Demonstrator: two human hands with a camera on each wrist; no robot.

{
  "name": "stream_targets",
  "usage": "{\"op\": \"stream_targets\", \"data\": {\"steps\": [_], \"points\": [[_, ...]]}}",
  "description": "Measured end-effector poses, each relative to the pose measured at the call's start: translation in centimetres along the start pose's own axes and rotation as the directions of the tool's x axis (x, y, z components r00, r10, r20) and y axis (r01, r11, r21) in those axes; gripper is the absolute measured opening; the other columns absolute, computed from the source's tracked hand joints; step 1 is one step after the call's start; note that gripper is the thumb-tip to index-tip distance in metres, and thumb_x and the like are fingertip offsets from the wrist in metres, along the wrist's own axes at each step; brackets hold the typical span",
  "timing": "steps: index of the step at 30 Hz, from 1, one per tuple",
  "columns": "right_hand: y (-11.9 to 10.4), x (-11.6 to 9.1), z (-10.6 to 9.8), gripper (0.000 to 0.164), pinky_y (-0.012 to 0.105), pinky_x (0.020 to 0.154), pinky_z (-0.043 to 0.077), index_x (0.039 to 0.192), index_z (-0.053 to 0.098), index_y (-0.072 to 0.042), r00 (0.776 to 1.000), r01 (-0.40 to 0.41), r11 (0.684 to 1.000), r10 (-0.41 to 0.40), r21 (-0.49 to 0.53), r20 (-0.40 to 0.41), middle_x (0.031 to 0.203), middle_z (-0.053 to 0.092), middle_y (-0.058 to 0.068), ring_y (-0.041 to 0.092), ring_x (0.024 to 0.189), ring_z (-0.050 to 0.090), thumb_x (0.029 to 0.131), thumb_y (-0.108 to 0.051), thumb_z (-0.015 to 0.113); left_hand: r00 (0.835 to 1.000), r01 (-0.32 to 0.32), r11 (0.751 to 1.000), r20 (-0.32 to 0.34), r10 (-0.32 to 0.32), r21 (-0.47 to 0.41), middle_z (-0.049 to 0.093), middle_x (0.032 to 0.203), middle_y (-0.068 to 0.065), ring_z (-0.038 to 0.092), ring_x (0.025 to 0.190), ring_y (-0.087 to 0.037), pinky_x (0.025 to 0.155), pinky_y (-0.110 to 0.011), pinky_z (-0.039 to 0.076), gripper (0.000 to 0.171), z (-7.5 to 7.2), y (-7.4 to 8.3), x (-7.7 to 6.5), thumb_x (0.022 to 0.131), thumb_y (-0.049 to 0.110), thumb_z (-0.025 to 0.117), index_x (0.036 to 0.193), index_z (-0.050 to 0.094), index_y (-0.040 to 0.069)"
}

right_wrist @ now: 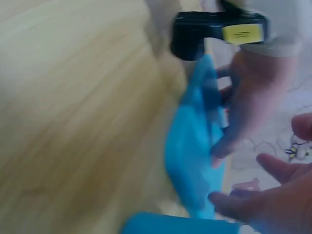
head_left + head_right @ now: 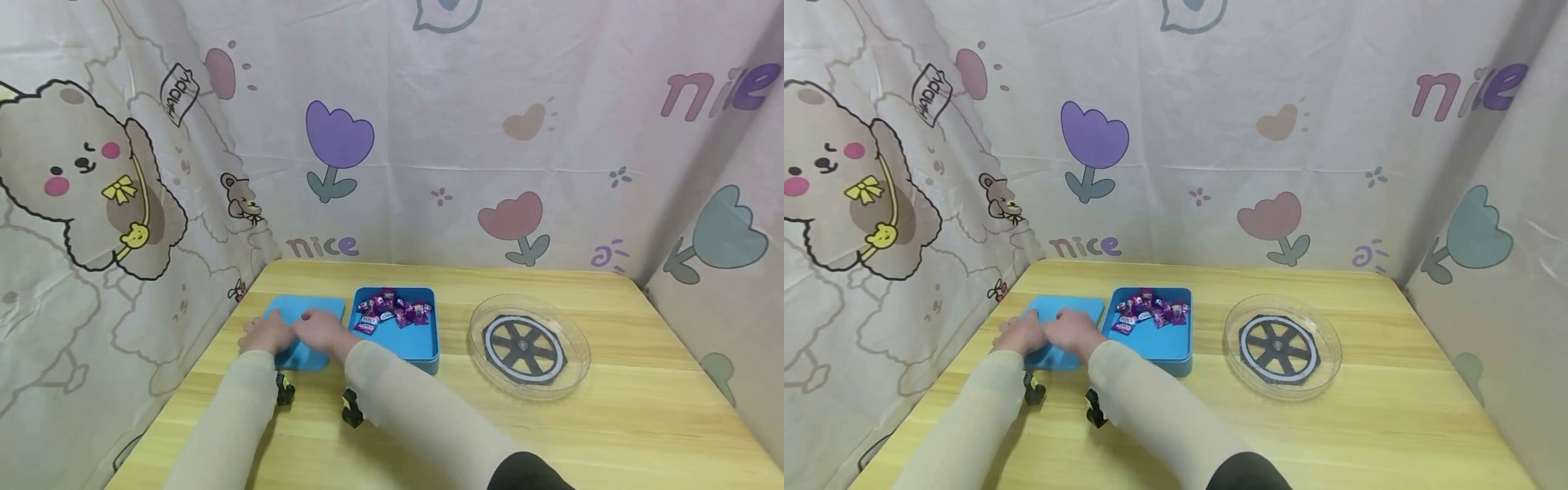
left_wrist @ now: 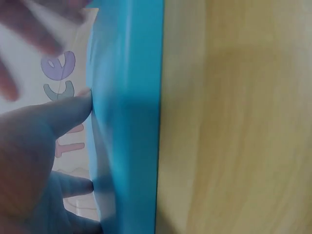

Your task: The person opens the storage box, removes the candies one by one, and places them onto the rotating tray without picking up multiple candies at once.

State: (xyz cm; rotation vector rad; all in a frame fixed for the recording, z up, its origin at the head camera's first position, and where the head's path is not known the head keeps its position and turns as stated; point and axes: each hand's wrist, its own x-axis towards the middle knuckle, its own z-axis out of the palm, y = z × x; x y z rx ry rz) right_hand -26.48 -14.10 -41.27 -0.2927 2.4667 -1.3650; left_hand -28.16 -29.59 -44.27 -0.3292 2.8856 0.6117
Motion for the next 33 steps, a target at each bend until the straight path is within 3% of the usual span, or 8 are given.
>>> {"op": "stream_targets", "data": {"steps": [6, 11, 16, 23, 27, 33], "points": [[0.1, -0.7, -2.8, 0.045, 0.045, 0.104, 0.046, 0.137, 0.063, -0.018, 0.988, 0.119, 0.99, -0.125, 0.069, 0.091, 0.135, 0.061, -0.005, 0.02, 0.126, 0.055, 0.096, -0.037, 0.058, 0.996, -0.078, 0.996, -0.032, 0.08, 0.05, 0.021, 0.149, -0.045, 0.021, 0.131, -0.062, 0.097, -0.079, 0.024, 0.082, 0.5, 0.3, 0.4, 0.102, 0.056, 0.037, 0.152, 0.031, -0.009], [1.2, -1.4, -5.7, 0.032, 0.048, 0.102, 0.047, 0.126, 0.069, -0.023, 0.99, 0.12, 0.989, -0.126, 0.082, 0.065, 0.131, 0.063, -0.006, 0.021, 0.122, 0.056, 0.099, -0.038, 0.059, 0.975, -0.192, 0.98, -0.101, 0.197, 0.059, 0.029, 0.151, -0.039, 0.025, 0.135, -0.06, 0.103, -0.076, 0.025, 0.085, 0.7, 1.6, 0.2, 0.102, 0.064, 0.038, 0.149, 0.041, -0.006], [3.1, -1.5, -8.5, 0.034, 0.049, 0.098, 0.049, 0.128, 0.069, -0.018, 0.993, 0.114, 0.992, -0.116, 0.052, 0.037, 0.13, 0.063, -0.002, 0.022, 0.117, 0.058, 0.103, -0.035, 0.055, 0.953, -0.272, 0.962, -0.139, 0.268, -0.006, 0.044, 0.146, -0.033, 0.037, 0.136, -0.051, 0.107, -0.066, 0.034, 0.075, 0.6, 3.7, -0.3, 0.103, 0.059, 0.042, 0.144, 0.051, -0.004], [5.9, -1.8, -11.5, 0.035, 0.046, 0.093, 0.053, 0.129, 0.068, -0.016, 0.997, 0.077, 0.997, -0.077, 0.001, 0.024, 0.123, 0.065, 0.002, 0.029, 0.115, 0.06, 0.104, -0.036, 0.053, 0.954, -0.291, 0.956, -0.085, 0.287, -0.034, 0.061, 0.134, -0.02, 0.055, 0.123, -0.042, 0.098, -0.06, 0.046, 0.065, 1.6, 6.3, -1.1, 0.104, 0.057, 0.042, 0.137, 0.058, 0.003], [7.0, -1.9, -12.8, 0.038, 0.043, 0.086, 0.055, 0.13, 0.066, -0.01, 0.997, 0.081, 0.996, -0.081, -0.037, 0.006, 0.119, 0.066, 0.005, 0.03, 0.106, 0.061, 0.104, -0.034, 0.053, 0.96, -0.277, 0.961, -0.06, 0.275, -0.023, 0.06, 0.136, -0.019, 0.055, 0.124, -0.043, 0.098, -0.062, 0.045, 0.056, 2.5, 7.8, -1.3, 0.106, 0.049, 0.043, 0.14, 0.057, 0.006], [8.2, -1.5, -14.5, 0.04, 0.038, 0.079, 0.055, 0.132, 0.065, -0.006, 0.995, 0.079, 0.985, -0.086, -0.153, -0.043, 0.115, 0.067, 0.008, 0.022, 0.091, 0.061, 0.104, -0.032, 0.054, 0.953, -0.299, 0.954, -0.048, 0.298, -0.008, 0.055, 0.143, -0.022, 0.051, 0.13, -0.044, 0.104, -0.062, 0.041, 0.054, 3.8, 9.4, -1.3, 0.107, 0.04, 0.043, 0.145, 0.051, 0.001]]}}
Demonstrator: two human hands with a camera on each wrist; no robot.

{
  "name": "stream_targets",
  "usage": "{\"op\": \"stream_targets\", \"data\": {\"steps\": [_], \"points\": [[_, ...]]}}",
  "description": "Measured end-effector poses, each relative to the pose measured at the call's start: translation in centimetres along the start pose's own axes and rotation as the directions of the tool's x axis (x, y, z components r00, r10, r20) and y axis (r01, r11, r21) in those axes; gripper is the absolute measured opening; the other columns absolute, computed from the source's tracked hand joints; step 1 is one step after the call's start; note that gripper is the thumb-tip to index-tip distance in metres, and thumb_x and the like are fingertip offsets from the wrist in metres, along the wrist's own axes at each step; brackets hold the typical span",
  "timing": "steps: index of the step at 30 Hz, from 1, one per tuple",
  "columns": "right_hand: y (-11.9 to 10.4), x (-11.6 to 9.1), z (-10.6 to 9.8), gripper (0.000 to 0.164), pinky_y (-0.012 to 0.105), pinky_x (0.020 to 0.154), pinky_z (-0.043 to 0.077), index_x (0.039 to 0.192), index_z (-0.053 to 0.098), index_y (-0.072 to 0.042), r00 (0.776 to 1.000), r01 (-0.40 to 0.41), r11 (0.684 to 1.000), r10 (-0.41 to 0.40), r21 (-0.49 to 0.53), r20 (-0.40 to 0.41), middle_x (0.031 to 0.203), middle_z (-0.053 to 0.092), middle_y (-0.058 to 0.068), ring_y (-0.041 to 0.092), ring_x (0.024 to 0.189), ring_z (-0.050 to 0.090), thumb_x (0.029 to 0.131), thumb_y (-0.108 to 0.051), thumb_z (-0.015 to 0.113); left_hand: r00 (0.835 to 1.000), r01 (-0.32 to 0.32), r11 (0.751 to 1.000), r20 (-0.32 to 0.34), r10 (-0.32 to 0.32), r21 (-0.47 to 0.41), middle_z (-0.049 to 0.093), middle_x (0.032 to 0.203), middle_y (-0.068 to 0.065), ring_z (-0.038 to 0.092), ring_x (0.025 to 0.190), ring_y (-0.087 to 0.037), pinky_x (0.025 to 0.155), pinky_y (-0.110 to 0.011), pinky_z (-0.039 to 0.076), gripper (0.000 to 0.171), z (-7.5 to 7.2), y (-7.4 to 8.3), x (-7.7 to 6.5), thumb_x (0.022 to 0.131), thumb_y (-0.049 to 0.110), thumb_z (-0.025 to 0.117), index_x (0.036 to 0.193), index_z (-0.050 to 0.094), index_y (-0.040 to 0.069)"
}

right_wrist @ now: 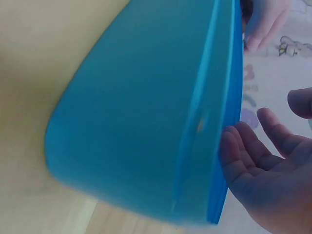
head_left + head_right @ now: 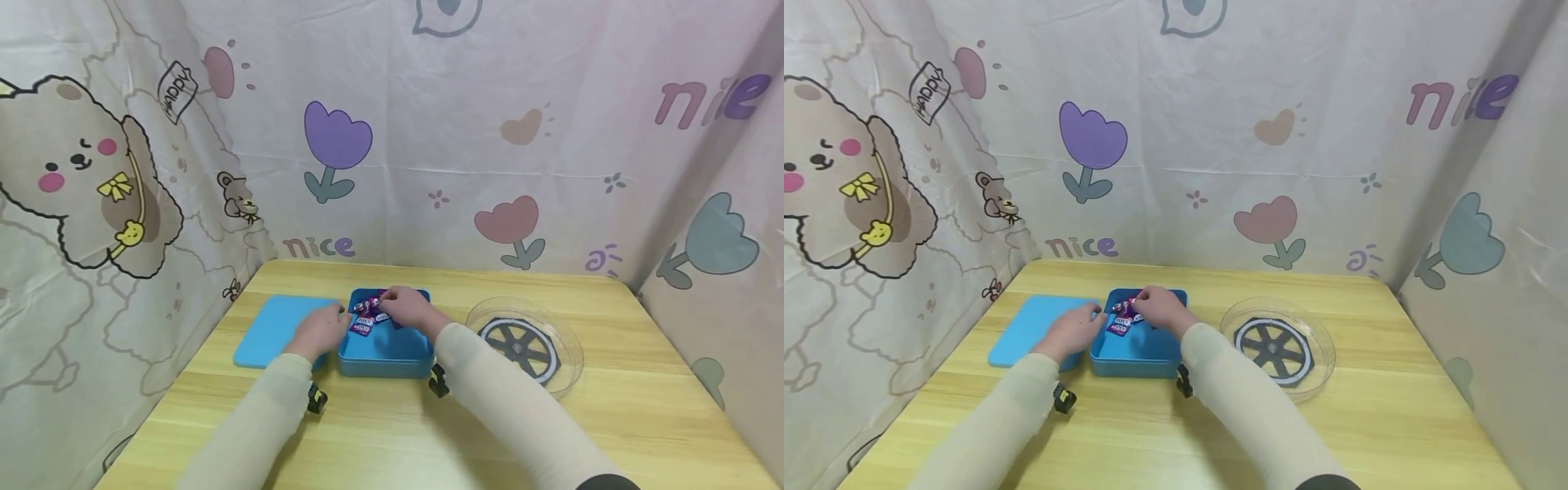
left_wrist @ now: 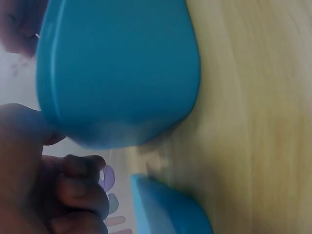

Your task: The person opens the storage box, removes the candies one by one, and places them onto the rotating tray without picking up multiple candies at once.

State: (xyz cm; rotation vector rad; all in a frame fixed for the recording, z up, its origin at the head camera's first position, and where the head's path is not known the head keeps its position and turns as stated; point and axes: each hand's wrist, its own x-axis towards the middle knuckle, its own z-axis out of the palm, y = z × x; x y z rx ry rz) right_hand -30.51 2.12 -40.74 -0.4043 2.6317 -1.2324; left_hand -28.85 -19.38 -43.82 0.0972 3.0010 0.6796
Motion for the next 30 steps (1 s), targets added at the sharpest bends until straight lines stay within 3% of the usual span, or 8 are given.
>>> {"op": "stream_targets", "data": {"steps": [4, 8, 18, 22, 26, 30], "points": [[0.6, 0.4, -0.3, 0.039, 0.039, 0.082, 0.055, 0.131, 0.066, -0.007, 0.999, -0.01, 0.996, 0.007, -0.084, -0.035, 0.113, 0.067, 0.008, 0.022, 0.094, 0.06, 0.101, -0.031, 0.055, 1.0, -0.011, 0.999, -0.007, 0.012, 0.032, 0.061, 0.133, -0.022, 0.061, 0.11, -0.037, 0.093, -0.056, 0.05, 0.051, 0.4, 0.3, -0.2, 0.107, 0.035, 0.045, 0.14, 0.054, -0.003], [1.1, 0.8, -0.5, 0.036, 0.043, 0.087, 0.055, 0.125, 0.067, -0.008, 0.997, -0.026, 0.988, 0.015, -0.15, -0.074, 0.117, 0.067, 0.009, 0.023, 0.098, 0.06, 0.099, -0.03, 0.056, 1.0, -0.015, 0.997, -0.005, 0.016, 0.071, 0.065, 0.121, -0.019, 0.061, 0.092, -0.03, 0.08, -0.05, 0.053, 0.045, 0.7, 0.5, -0.3, 0.107, 0.03, 0.045, 0.134, 0.058, -0.004], [1.2, 1.3, -0.9, 0.039, 0.048, 0.098, 0.051, 0.132, 0.063, -0.004, 0.997, -0.031, 0.958, 0.012, -0.285, -0.071, 0.126, 0.066, 0.014, 0.028, 0.107, 0.062, 0.099, -0.025, 0.061, 1.0, 0.013, 0.998, -0.003, -0.012, 0.054, 0.063, 0.128, -0.021, 0.062, 0.105, -0.032, 0.093, -0.056, 0.052, 0.043, 1.3, 0.7, -0.1, 0.107, 0.021, 0.042, 0.138, 0.053, -0.006], [1.6, 1.8, -0.8, 0.041, 0.048, 0.096, 0.053, 0.133, 0.062, -0.002, 0.998, -0.036, 0.92, 0.012, -0.39, -0.063, 0.121, 0.067, 0.014, 0.028, 0.101, 0.063, 0.098, -0.023, 0.066, 1.0, 0.013, 0.999, -0.018, -0.013, 0.043, 0.058, 0.137, -0.023, 0.06, 0.116, -0.037, 0.098, -0.057, 0.049, 0.046, 1.5, 1.0, -0.2, 0.107, 0.02, 0.042, 0.143, 0.049, -0.007], [2.5, 2.5, -0.2, 0.031, 0.042, 0.086, 0.055, 0.121, 0.067, -0.004, 0.999, -0.034, 0.864, 0.011, -0.503, -0.048, 0.105, 0.069, 0.01, 0.024, 0.086, 0.06, 0.095, -0.022, 0.07, 1.0, 0.014, 0.998, -0.025, -0.013, 0.056, 0.059, 0.135, -0.022, 0.061, 0.11, -0.033, 0.095, -0.056, 0.051, 0.046, 1.9, 1.2, -0.2, 0.107, 0.021, 0.043, 0.143, 0.048, -0.008], [2.8, 2.6, 0.3, 0.023, 0.04, 0.083, 0.055, 0.116, 0.068, -0.007, 1.0, -0.019, 0.814, 0.007, -0.581, -0.023, 0.102, 0.069, 0.008, 0.021, 0.081, 0.058, 0.096, -0.019, 0.068, 0.999, 0.025, 0.998, -0.026, -0.023, 0.061, 0.059, 0.136, -0.022, 0.061, 0.113, -0.034, 0.097, -0.056, 0.05, 0.046, 2.1, 1.2, -0.3, 0.107, 0.021, 0.043, 0.143, 0.048, -0.007]]}}
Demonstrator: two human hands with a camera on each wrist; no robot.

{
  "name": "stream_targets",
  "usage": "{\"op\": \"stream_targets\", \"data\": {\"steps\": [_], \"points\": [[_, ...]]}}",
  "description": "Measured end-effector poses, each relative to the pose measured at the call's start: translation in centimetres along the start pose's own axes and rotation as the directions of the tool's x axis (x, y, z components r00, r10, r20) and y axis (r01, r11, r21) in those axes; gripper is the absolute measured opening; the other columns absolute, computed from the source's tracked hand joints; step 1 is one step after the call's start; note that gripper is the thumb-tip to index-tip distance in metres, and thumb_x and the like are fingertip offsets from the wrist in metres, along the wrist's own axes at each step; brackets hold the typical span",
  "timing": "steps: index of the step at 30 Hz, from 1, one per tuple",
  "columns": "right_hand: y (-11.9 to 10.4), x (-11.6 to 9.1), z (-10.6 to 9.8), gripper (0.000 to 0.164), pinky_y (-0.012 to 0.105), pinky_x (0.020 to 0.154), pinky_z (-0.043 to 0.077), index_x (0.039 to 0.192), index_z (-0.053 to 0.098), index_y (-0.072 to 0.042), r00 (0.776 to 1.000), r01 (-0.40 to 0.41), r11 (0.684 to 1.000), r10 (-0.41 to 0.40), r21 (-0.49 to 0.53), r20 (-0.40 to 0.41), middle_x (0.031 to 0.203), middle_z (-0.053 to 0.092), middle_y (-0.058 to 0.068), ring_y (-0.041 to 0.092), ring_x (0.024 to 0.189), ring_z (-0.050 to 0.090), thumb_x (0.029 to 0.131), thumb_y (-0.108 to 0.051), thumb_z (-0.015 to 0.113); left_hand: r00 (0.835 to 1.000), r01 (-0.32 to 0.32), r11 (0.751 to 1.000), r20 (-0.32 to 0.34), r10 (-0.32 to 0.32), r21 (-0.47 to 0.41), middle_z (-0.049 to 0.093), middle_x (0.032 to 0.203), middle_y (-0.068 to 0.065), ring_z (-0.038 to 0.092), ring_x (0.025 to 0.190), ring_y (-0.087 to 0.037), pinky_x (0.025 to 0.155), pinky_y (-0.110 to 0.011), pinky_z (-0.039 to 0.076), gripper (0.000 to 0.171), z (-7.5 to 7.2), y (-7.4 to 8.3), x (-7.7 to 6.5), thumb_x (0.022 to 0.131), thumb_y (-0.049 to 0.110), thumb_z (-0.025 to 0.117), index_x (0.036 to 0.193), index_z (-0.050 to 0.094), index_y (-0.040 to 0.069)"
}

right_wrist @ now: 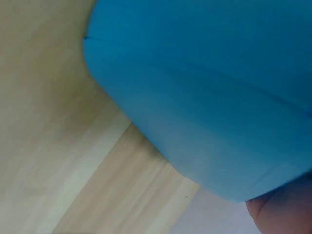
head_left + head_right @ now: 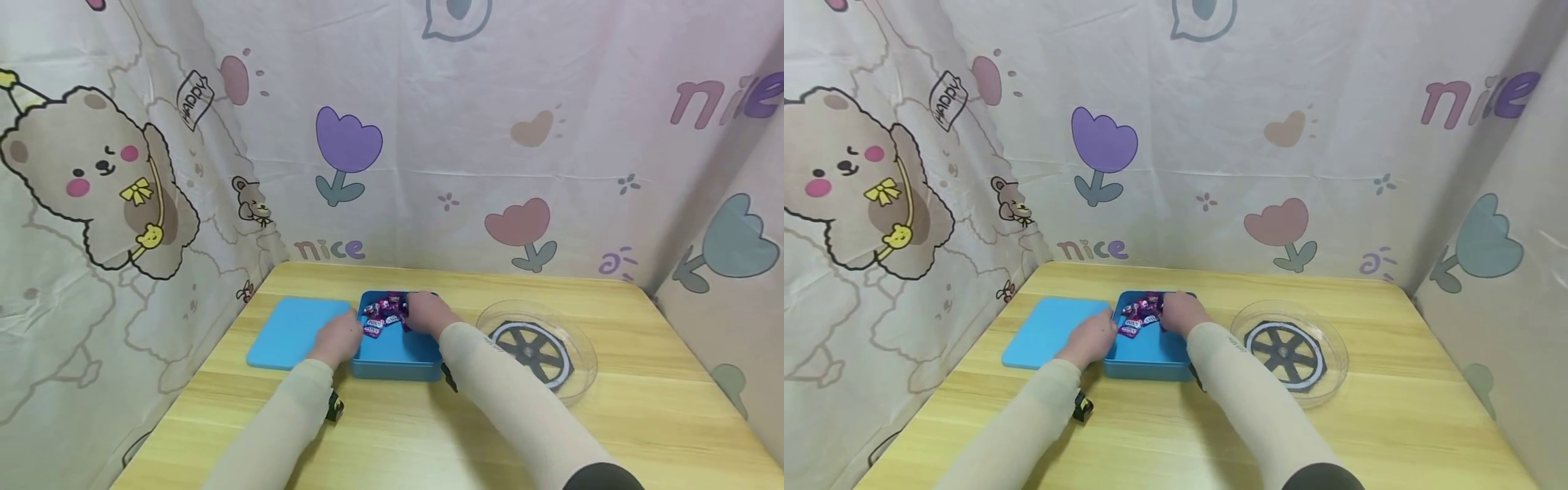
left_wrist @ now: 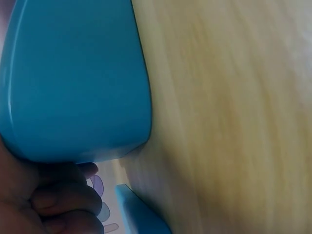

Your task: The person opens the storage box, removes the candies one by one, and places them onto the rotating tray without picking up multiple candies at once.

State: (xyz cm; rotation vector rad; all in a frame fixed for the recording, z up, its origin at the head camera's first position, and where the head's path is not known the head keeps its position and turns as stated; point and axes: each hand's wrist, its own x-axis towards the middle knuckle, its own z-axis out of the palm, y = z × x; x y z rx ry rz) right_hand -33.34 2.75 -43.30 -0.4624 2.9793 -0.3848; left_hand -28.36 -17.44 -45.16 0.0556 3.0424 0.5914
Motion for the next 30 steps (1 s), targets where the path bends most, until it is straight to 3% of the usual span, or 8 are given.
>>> {"op": "stream_targets", "data": {"steps": [7, 12, 19, 25, 30], "points": [[-0.3, -0.5, -0.1, 0.014, 0.041, 0.088, 0.055, 0.111, 0.069, -0.01, 0.998, 0.046, 0.994, -0.043, -0.103, 0.035, 0.104, 0.07, 0.008, 0.02, 0.086, 0.061, 0.099, -0.014, 0.063, 1.0, -0.016, 0.998, 0.006, 0.016, 0.053, 0.057, 0.138, -0.023, 0.06, 0.119, -0.037, 0.097, -0.055, 0.051, 0.047, 0.0, 0.0, -0.1, 0.107, 0.02, 0.041, 0.144, 0.046, -0.009], [-0.3, -0.5, 0.1, 0.014, 0.043, 0.094, 0.054, 0.112, 0.07, -0.012, 0.998, 0.061, 0.992, -0.058, -0.115, 0.032, 0.103, 0.07, 0.006, 0.021, 0.092, 0.063, 0.101, -0.016, 0.063, 1.0, -0.01, 0.998, 0.012, 0.009, 0.06, 0.052, 0.145, -0.024, 0.057, 0.125, -0.038, 0.099, -0.055, 0.05, 0.049, 0.0, 0.2, -0.1, 0.107, 0.019, 0.039, 0.148, 0.042, -0.008], [0.0, -0.3, 0.8, 0.006, 0.039, 0.085, 0.056, 0.103, 0.071, -0.017, 0.996, 0.087, 0.989, -0.083, -0.116, 0.04, 0.086, 0.064, -0.002, 0.018, 0.081, 0.059, 0.1, -0.017, 0.066, 1.0, 0.005, 0.998, 0.024, -0.007, 0.068, 0.049, 0.148, -0.023, 0.054, 0.128, -0.039, 0.1, -0.056, 0.049, 0.049, 0.1, 0.5, -0.3, 0.107, 0.017, 0.04, 0.149, 0.04, -0.008], [0.4, -0.3, 0.9, 0.004, 0.037, 0.079, 0.055, 0.1, 0.07, -0.018, 0.994, 0.106, 0.986, -0.105, -0.131, 0.016, 0.083, 0.062, -0.003, 0.018, 0.077, 0.058, 0.099, -0.017, 0.067, 1.0, 0.003, 0.998, 0.029, -0.005, 0.06, 0.044, 0.152, -0.023, 0.048, 0.134, -0.04, 0.105, -0.057, 0.044, 0.051, -0.1, 0.7, -0.2, 0.108, 0.018, 0.04, 0.152, 0.035, -0.008], [0.5, -0.4, 1.3, 0.004, 0.037, 0.078, 0.056, 0.102, 0.068, -0.017, 0.993, 0.115, 0.987, -0.112, -0.116, 0.029, 0.083, 0.062, -0.002, 0.018, 0.077, 0.058, 0.1, -0.017, 0.064, 1.0, -0.003, 0.999, 0.015, 0.003, 0.054, 0.048, 0.149, -0.024, 0.052, 0.13, -0.039, 0.103, -0.057, 0.046, 0.049, 0.1, 0.4, -0.3, 0.107, 0.016, 0.042, 0.15, 0.039, -0.009]]}}
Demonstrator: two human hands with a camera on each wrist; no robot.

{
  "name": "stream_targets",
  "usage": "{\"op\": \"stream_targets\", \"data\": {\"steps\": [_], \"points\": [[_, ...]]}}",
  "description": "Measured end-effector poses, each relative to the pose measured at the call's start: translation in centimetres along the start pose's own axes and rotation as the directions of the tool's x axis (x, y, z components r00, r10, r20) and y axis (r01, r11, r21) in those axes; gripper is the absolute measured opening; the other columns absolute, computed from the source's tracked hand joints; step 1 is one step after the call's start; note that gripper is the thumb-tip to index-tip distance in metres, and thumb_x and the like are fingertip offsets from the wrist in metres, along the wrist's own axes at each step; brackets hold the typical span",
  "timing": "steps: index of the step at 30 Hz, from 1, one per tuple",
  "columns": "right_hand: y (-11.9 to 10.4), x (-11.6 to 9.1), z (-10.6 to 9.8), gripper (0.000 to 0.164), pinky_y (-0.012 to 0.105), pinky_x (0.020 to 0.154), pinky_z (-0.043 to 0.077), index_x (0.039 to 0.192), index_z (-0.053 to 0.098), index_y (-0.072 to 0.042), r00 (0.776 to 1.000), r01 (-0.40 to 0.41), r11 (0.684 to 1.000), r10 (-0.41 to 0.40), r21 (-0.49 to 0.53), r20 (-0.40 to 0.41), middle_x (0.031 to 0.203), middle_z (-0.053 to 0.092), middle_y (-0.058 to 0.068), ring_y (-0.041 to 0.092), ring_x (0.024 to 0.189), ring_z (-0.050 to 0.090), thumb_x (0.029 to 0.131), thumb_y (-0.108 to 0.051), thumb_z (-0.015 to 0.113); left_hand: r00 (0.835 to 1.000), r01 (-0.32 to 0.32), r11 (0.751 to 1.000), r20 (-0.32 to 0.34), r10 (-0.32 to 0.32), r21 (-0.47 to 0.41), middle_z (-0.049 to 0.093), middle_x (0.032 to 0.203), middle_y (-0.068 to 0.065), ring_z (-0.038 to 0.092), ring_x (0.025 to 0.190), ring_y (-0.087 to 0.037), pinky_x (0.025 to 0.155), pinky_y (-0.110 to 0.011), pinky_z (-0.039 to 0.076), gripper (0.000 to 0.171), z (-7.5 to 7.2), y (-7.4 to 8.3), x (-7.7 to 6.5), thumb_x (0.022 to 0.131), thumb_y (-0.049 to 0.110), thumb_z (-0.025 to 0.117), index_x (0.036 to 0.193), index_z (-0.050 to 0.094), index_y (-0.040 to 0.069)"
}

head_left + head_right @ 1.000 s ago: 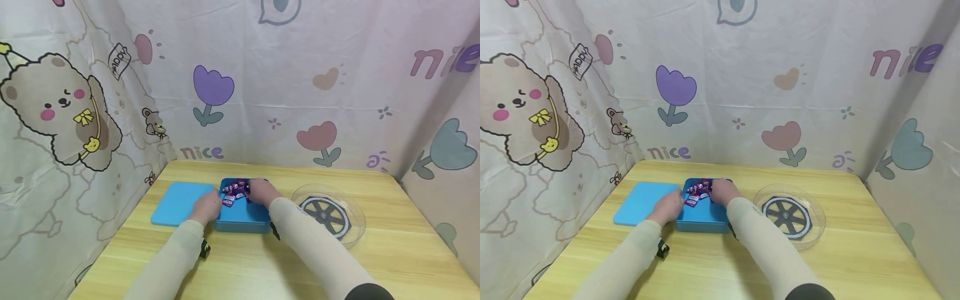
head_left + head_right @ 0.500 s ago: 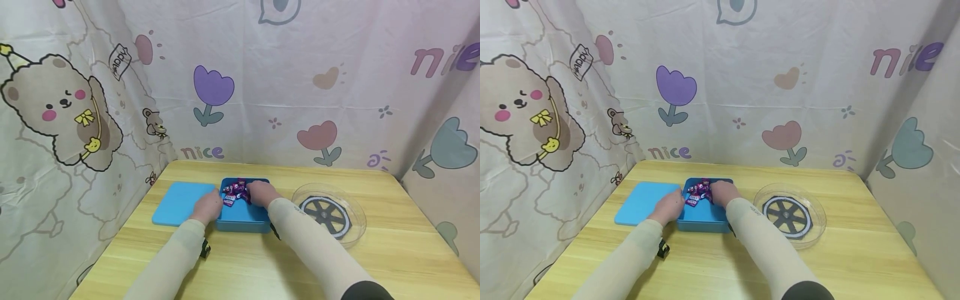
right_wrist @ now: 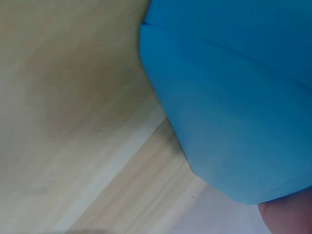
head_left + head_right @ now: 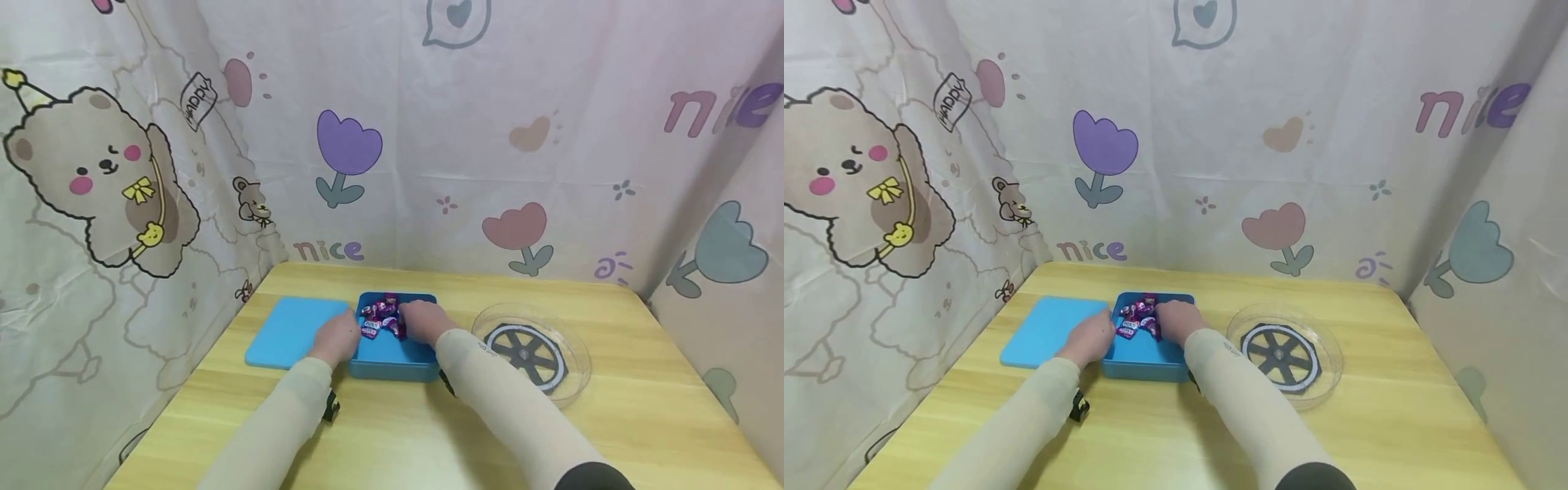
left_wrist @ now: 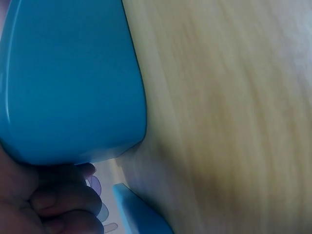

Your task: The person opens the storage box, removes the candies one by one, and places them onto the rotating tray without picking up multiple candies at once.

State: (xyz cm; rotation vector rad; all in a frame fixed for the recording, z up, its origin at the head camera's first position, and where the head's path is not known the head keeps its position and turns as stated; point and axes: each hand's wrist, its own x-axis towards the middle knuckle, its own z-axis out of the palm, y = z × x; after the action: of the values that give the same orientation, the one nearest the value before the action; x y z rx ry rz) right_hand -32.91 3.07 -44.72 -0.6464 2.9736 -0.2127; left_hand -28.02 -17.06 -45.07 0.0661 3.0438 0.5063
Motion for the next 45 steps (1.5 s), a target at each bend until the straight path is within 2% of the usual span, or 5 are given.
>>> {"op": "stream_targets", "data": {"steps": [6, 11, 19, 33, 45], "points": [[0.2, -0.8, 0.1, 0.01, 0.036, 0.08, 0.055, 0.106, 0.067, -0.014, 0.999, 0.015, 0.998, -0.013, 0.056, -0.032, 0.086, 0.062, -0.003, 0.016, 0.08, 0.057, 0.096, -0.014, 0.068, 1.0, -0.009, 1.0, 0.009, 0.009, -0.011, 0.046, 0.151, -0.024, 0.047, 0.134, -0.041, 0.106, -0.057, 0.042, 0.05, 1.0, -0.2, -0.1, 0.107, 0.017, 0.04, 0.15, 0.038, -0.009], [0.9, -2.3, -1.7, 0.016, 0.036, 0.081, 0.055, 0.105, 0.068, -0.016, 0.992, 0.056, 0.99, -0.041, 0.126, -0.123, 0.093, 0.064, -0.005, 0.015, 0.084, 0.058, 0.09, -0.01, 0.068, 1.0, 0.011, 1.0, 0.023, -0.011, -0.026, 0.041, 0.154, -0.024, 0.041, 0.139, -0.042, 0.11, -0.058, 0.037, 0.051, 0.9, -0.3, -0.4, 0.108, 0.018, 0.038, 0.152, 0.035, -0.009], [5.4, -5.5, -5.2, 0.021, 0.041, 0.086, 0.055, 0.104, 0.067, -0.017, 0.985, 0.013, 0.976, 0.025, 0.218, -0.169, 0.099, 0.067, -0.003, 0.018, 0.092, 0.063, 0.086, -0.006, 0.071, 1.0, 0.009, 1.0, 0.021, -0.008, -0.029, 0.041, 0.154, -0.026, 0.043, 0.138, -0.043, 0.108, -0.06, 0.039, 0.052, 0.1, -0.8, -0.1, 0.108, 0.018, 0.037, 0.152, 0.034, -0.01], [15.1, -11.2, -6.1, 0.017, 0.046, 0.075, 0.053, 0.097, 0.064, -0.013, 0.981, -0.028, 0.987, 0.058, 0.158, -0.187, 0.091, 0.066, 0.0, 0.021, 0.082, 0.062, 0.083, -0.004, 0.065, 0.999, 0.01, 0.999, 0.031, -0.008, -0.039, 0.04, 0.154, -0.026, 0.042, 0.138, -0.043, 0.108, -0.06, 0.038, 0.053, 0.0, -0.4, 0.0, 0.109, 0.02, 0.037, 0.153, 0.032, -0.009], [17.5, -12.5, -4.9, 0.023, 0.045, 0.074, 0.053, 0.1, 0.064, -0.009, 0.995, -0.037, 0.995, 0.045, 0.096, -0.088, 0.09, 0.065, 0.001, 0.02, 0.08, 0.059, 0.078, 0.001, 0.063, 0.999, 0.034, 0.998, 0.043, -0.032, -0.047, 0.041, 0.153, -0.026, 0.043, 0.137, -0.044, 0.107, -0.061, 0.039, 0.052, -0.3, 0.1, 0.4, 0.109, 0.02, 0.035, 0.153, 0.032, -0.008]]}}
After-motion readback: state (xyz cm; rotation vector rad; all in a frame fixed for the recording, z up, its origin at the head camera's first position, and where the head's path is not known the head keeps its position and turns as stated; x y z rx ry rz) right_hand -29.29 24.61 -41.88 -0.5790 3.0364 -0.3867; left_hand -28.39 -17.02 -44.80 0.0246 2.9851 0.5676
